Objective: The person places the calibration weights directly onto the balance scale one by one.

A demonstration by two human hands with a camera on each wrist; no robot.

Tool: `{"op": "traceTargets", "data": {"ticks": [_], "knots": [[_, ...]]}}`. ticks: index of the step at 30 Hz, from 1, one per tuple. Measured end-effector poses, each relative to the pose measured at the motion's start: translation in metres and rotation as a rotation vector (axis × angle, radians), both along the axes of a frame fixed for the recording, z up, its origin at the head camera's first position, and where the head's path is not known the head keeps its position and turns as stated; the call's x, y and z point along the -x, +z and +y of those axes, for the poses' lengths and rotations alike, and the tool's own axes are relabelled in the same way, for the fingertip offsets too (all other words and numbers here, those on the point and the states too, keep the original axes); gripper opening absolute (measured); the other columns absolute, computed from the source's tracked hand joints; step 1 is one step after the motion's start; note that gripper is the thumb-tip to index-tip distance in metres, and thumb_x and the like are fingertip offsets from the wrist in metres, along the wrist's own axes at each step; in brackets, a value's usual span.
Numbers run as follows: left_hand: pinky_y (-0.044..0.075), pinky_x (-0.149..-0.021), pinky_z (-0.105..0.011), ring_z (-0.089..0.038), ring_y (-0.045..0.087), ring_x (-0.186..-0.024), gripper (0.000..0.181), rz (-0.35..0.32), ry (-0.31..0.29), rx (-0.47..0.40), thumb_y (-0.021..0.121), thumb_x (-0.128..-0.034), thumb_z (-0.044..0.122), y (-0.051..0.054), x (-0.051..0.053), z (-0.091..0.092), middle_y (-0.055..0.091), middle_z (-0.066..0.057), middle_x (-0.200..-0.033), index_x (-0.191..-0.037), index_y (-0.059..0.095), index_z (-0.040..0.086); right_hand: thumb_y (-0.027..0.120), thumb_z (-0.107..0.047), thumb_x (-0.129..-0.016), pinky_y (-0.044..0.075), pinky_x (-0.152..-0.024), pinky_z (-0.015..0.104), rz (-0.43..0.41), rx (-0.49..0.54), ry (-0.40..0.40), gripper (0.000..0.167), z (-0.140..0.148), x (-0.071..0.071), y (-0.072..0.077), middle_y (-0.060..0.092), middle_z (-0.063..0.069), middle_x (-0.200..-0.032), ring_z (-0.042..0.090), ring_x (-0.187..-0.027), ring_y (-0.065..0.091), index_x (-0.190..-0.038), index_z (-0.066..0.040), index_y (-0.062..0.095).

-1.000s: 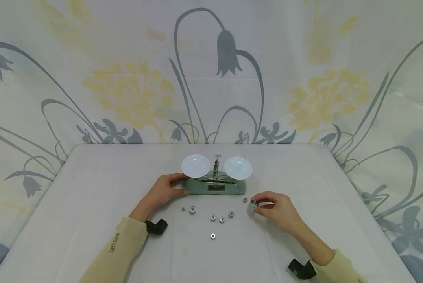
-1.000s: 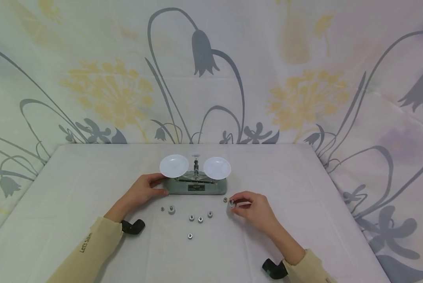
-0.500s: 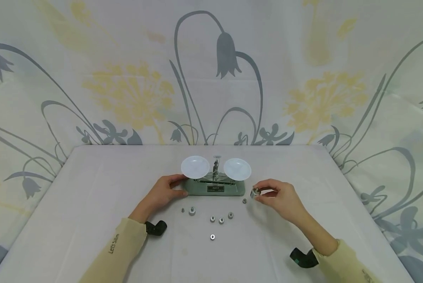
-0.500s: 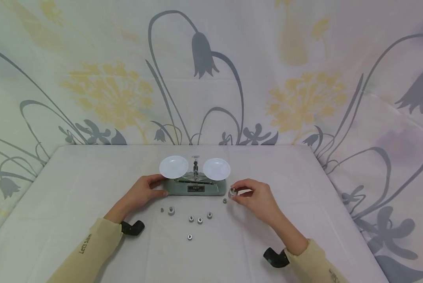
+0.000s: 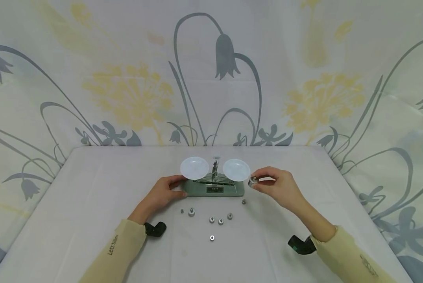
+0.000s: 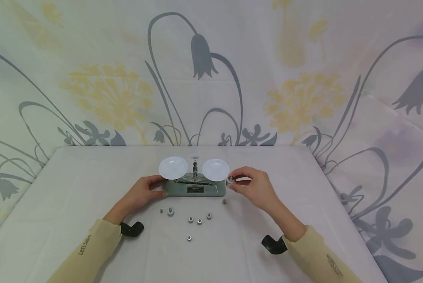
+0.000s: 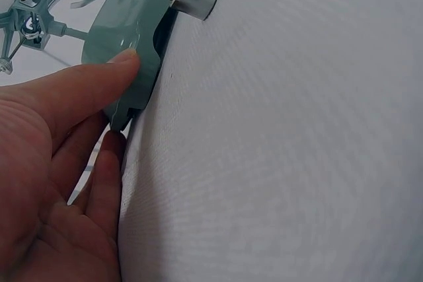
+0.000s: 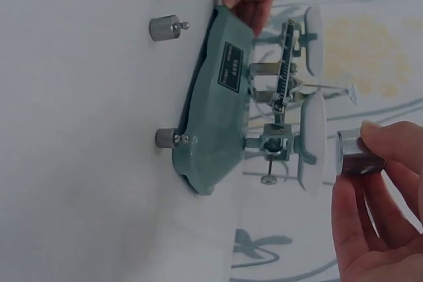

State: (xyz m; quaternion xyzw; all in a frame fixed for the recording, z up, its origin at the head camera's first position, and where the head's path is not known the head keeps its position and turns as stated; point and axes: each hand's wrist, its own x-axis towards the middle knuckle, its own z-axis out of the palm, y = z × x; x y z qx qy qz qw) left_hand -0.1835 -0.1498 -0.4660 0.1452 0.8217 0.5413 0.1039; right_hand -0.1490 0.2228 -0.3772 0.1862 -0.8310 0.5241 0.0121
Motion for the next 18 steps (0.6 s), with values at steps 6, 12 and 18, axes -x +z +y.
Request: {"op": "traceTargets", "data": {"ticks": [6,12,18], "knots": [[0.039,-0.110,-0.038,-0.033,0.045,-0.136,0.057,0.011,-0.002,0.004,0.077,-0.0818,-0.002,0.000,0.000,0.000,0.056,-0.018,-0.139,-0.135,0.057,-0.004,0.079,0.006,-0.080,0.057,-0.081,0.028,0.001,0.022,-0.004,0.027,-0.004,0.008,0.004,0.068,0.016,-0.106,0.024,-0.094,0.070,-0.105,0.002,0.071],[0.038,-0.110,-0.040,-0.035,0.045,-0.136,0.057,0.010,-0.006,-0.020,0.077,-0.0806,-0.003,0.002,-0.001,0.001,0.055,-0.020,-0.139,-0.134,0.057,-0.006,0.079,0.007,-0.080,0.057,-0.081,0.028,0.009,0.019,-0.019,0.027,-0.008,0.016,0.006,0.068,0.015,-0.107,0.025,-0.096,0.070,-0.104,0.002,0.070],[0.039,-0.110,-0.040,-0.035,0.045,-0.136,0.057,0.015,-0.009,-0.024,0.078,-0.0807,-0.003,0.003,-0.002,0.001,0.055,-0.020,-0.139,-0.134,0.056,-0.007,0.079,0.006,-0.080,0.057,-0.081,0.027,0.008,0.001,-0.019,0.026,-0.013,0.026,0.009,0.069,0.017,-0.107,0.034,-0.099,0.069,-0.104,0.003,0.070]]}}
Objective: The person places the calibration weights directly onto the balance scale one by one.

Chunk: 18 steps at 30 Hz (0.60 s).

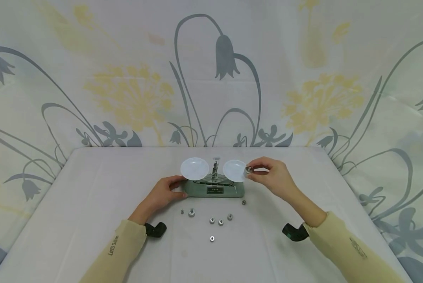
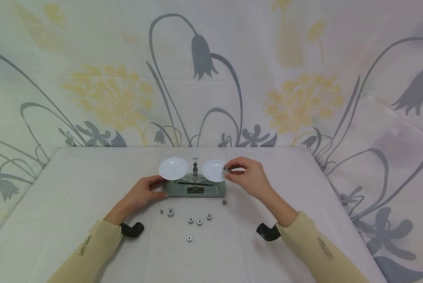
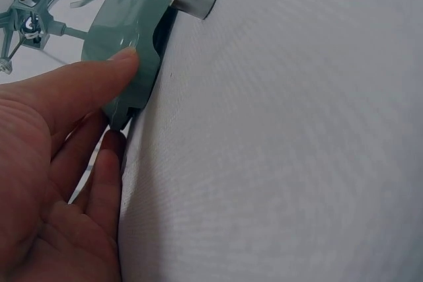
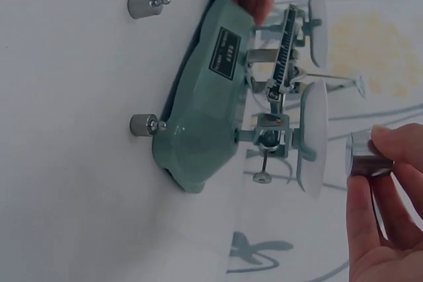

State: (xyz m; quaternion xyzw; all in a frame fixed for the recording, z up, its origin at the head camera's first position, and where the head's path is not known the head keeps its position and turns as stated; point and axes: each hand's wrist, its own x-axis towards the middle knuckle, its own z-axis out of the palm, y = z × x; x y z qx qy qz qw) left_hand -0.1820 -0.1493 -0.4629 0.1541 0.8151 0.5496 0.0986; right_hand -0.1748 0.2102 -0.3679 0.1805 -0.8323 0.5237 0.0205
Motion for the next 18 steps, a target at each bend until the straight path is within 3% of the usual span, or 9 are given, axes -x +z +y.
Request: {"op": "traceTargets", "data": {"ticks": [11,18], "knots": [[0.039,-0.109,-0.040,-0.035,0.045,-0.135,0.057,0.010,0.001,0.003,0.078,-0.0802,-0.004,-0.002,0.001,0.000,0.056,-0.020,-0.137,-0.133,0.057,-0.007,0.080,-0.004,-0.083,0.057,-0.082,0.029,0.003,-0.121,0.030,0.023,-0.009,0.017,0.008,0.070,0.012,-0.105,0.029,-0.101,0.068,-0.104,0.000,0.072],[0.039,-0.109,-0.039,-0.035,0.045,-0.136,0.057,0.012,0.001,0.007,0.078,-0.0802,-0.004,-0.004,0.002,0.000,0.056,-0.020,-0.138,-0.133,0.057,-0.006,0.080,-0.002,-0.081,0.058,-0.081,0.030,-0.001,-0.153,0.077,0.021,-0.018,0.025,0.009,0.070,0.011,-0.103,0.028,-0.099,0.068,-0.100,-0.001,0.073]]}}
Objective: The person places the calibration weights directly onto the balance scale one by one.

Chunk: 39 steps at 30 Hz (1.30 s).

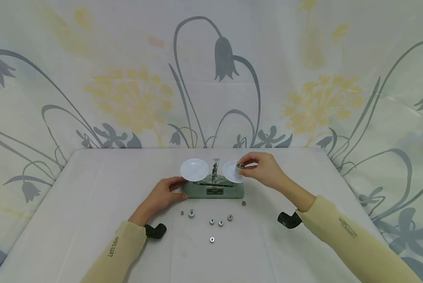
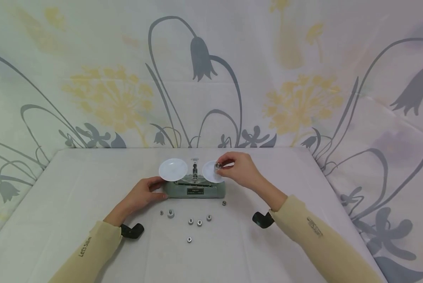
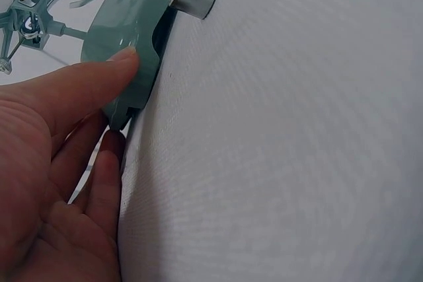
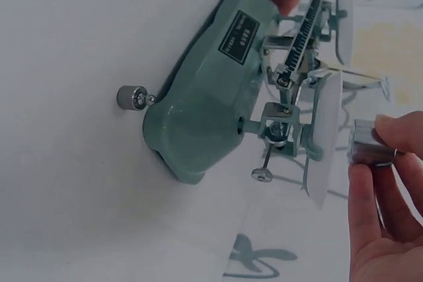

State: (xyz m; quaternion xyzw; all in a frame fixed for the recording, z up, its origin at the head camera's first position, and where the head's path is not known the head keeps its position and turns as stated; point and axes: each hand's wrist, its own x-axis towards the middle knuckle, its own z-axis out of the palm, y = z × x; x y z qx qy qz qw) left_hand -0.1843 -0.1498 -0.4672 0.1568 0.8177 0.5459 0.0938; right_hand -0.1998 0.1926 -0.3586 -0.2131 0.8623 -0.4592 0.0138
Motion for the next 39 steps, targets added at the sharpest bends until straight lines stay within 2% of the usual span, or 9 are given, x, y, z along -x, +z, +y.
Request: {"op": "traceTargets", "data": {"ticks": [6,15,29,32,36,38,39], "knots": [[0.039,-0.109,-0.040,-0.035,0.045,-0.136,0.057,-0.003,0.006,0.012,0.078,-0.0804,-0.003,0.000,-0.001,0.000,0.056,-0.020,-0.138,-0.133,0.057,-0.006,0.080,-0.001,-0.080,0.058,-0.080,0.029,-0.016,-0.010,0.040,0.019,-0.007,0.004,-0.004,0.070,0.009,-0.101,0.026,-0.098,0.068,-0.098,-0.001,0.072],[0.039,-0.110,-0.041,-0.036,0.045,-0.136,0.056,0.001,0.002,0.014,0.078,-0.0810,-0.002,0.000,-0.002,0.001,0.055,-0.020,-0.138,-0.133,0.057,-0.006,0.080,-0.001,-0.081,0.057,-0.083,0.034,-0.009,-0.027,0.074,0.018,-0.013,0.008,-0.008,0.070,0.011,-0.101,0.028,-0.098,0.068,-0.097,-0.001,0.072],[0.040,-0.109,-0.039,-0.033,0.048,-0.134,0.056,0.017,0.009,0.030,0.078,-0.0813,-0.001,0.001,-0.002,0.002,0.057,-0.017,-0.136,-0.133,0.058,-0.003,0.079,-0.001,-0.082,0.057,-0.083,0.032,-0.050,-0.044,0.091,0.022,-0.016,0.012,-0.010,0.069,0.012,-0.104,0.027,-0.099,0.067,-0.102,0.000,0.070],[0.039,-0.109,-0.041,-0.036,0.047,-0.134,0.055,0.018,0.013,0.023,0.077,-0.0817,-0.004,0.008,-0.006,0.003,0.057,-0.020,-0.137,-0.133,0.057,-0.006,0.079,0.000,-0.082,0.057,-0.083,0.030,-0.058,-0.037,0.096,0.024,-0.016,0.012,-0.010,0.068,0.012,-0.106,0.027,-0.100,0.067,-0.104,0.000,0.070],[0.039,-0.109,-0.046,-0.041,0.046,-0.133,0.053,0.019,0.013,0.019,0.074,-0.0818,-0.008,0.025,-0.014,0.007,0.056,-0.026,-0.135,-0.131,0.056,-0.011,0.079,0.000,-0.082,0.056,-0.085,0.030,-0.069,-0.025,0.102,0.026,-0.016,0.012,-0.010,0.068,0.013,-0.107,0.028,-0.102,0.066,-0.106,0.000,0.070],[0.039,-0.109,-0.047,-0.042,0.046,-0.133,0.052,0.017,0.008,0.018,0.073,-0.0817,-0.009,0.030,-0.016,0.008,0.055,-0.027,-0.135,-0.130,0.055,-0.013,0.079,0.000,-0.082,0.056,-0.085,0.030,-0.069,-0.024,0.105,0.027,-0.015,0.012,-0.010,0.068,0.013,-0.108,0.029,-0.102,0.066,-0.107,0.001,0.069],[0.039,-0.109,-0.047,-0.042,0.046,-0.133,0.052,0.015,0.008,0.019,0.073,-0.0816,-0.009,0.029,-0.015,0.008,0.055,-0.027,-0.135,-0.131,0.055,-0.013,0.079,0.000,-0.082,0.056,-0.085,0.030,-0.069,-0.025,0.105,0.027,-0.015,0.013,-0.010,0.068,0.013,-0.108,0.028,-0.102,0.066,-0.107,0.001,0.069]]}}
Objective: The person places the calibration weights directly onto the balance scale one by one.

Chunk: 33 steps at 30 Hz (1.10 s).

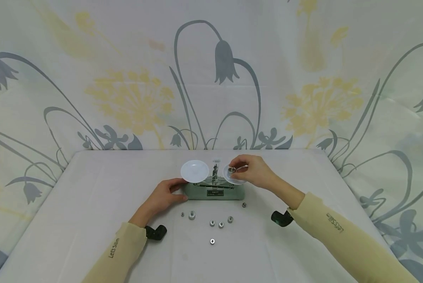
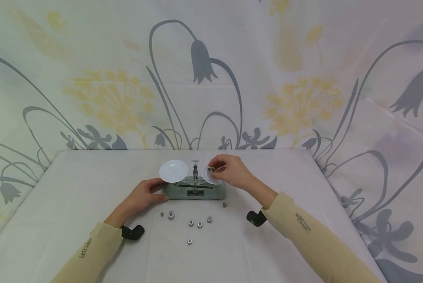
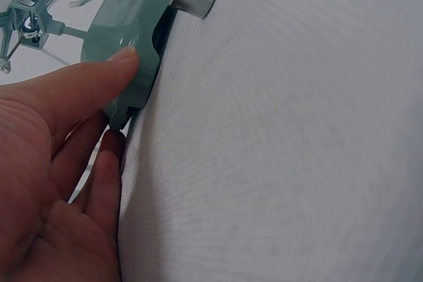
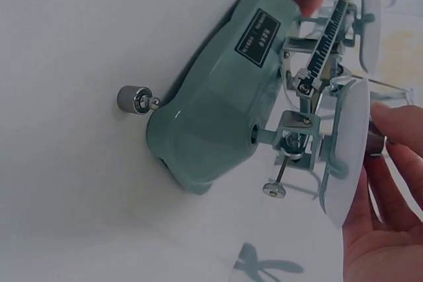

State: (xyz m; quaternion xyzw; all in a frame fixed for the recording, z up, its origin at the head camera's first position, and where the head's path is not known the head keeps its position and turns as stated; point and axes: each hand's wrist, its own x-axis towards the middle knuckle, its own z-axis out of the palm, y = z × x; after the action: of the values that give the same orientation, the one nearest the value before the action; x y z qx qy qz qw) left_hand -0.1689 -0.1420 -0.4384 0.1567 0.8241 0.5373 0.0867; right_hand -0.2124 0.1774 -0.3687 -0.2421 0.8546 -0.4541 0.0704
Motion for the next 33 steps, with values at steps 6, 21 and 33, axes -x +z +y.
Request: {"op": "traceTargets", "data": {"ticks": [6,21,33], "knots": [[0.039,-0.109,-0.044,-0.038,0.045,-0.134,0.055,-0.008,0.011,0.002,0.076,-0.0820,-0.006,-0.021,0.010,-0.004,0.055,-0.023,-0.137,-0.133,0.055,-0.008,0.079,-0.002,-0.082,0.056,-0.085,0.031,-0.003,-0.017,-0.005,0.028,0.002,-0.002,0.002,0.068,0.012,-0.108,0.027,-0.102,0.066,-0.108,0.000,0.069],[0.040,-0.108,-0.038,-0.033,0.047,-0.134,0.056,-0.013,0.007,0.016,0.078,-0.0808,-0.002,-0.027,0.016,-0.007,0.057,-0.017,-0.137,-0.133,0.058,-0.003,0.078,-0.005,-0.085,0.056,-0.087,0.032,0.054,-0.023,-0.074,0.031,0.031,-0.007,0.011,0.067,0.016,-0.112,0.031,-0.104,0.066,-0.114,0.001,0.068],[0.039,-0.109,-0.039,-0.033,0.046,-0.135,0.055,-0.017,0.004,0.002,0.078,-0.0817,-0.002,-0.029,0.016,-0.007,0.057,-0.018,-0.137,-0.133,0.057,-0.005,0.077,-0.006,-0.086,0.056,-0.084,0.029,0.011,0.018,-0.145,0.034,0.057,-0.015,0.004,0.065,0.020,-0.116,0.033,-0.106,0.065,-0.117,0.003,0.065]]}}
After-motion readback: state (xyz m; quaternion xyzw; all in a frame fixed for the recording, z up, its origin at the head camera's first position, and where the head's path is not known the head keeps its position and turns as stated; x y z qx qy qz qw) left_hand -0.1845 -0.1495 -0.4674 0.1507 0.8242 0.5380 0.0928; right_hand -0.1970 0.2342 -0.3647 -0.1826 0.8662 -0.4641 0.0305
